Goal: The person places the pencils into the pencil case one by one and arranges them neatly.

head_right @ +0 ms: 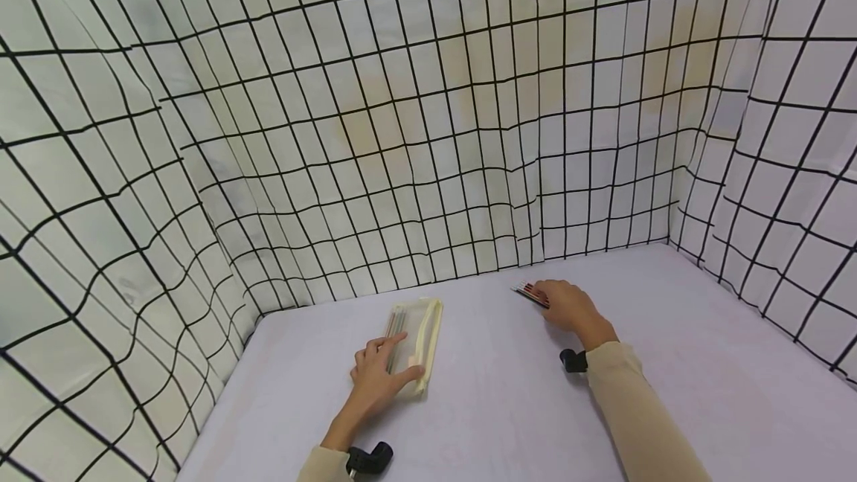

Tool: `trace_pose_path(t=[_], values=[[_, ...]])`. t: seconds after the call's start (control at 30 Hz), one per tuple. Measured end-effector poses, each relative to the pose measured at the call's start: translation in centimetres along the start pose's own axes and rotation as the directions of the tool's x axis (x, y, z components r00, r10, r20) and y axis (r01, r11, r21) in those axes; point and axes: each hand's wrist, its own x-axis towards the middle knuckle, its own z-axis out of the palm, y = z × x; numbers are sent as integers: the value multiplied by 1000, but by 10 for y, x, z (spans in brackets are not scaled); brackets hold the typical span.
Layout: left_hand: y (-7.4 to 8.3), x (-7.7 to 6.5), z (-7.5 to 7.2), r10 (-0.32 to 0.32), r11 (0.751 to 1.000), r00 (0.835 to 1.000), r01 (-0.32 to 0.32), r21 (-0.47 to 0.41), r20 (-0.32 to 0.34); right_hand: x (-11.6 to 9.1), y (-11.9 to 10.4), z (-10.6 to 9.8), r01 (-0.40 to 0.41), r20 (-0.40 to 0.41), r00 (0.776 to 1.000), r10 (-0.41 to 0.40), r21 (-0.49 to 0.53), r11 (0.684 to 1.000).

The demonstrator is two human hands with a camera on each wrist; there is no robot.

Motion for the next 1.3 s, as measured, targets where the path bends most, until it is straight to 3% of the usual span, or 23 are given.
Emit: trace_pose_path(t=[0.9,1.3], values=[[0,1,1,-7,1000,1000,7,8,-3,1,3,9,-41,5,999,42,-139,989],[1,0,1,-13,1000,1000,13,21,-4,-2,2,9,-38,17,999,40,-115,993]])
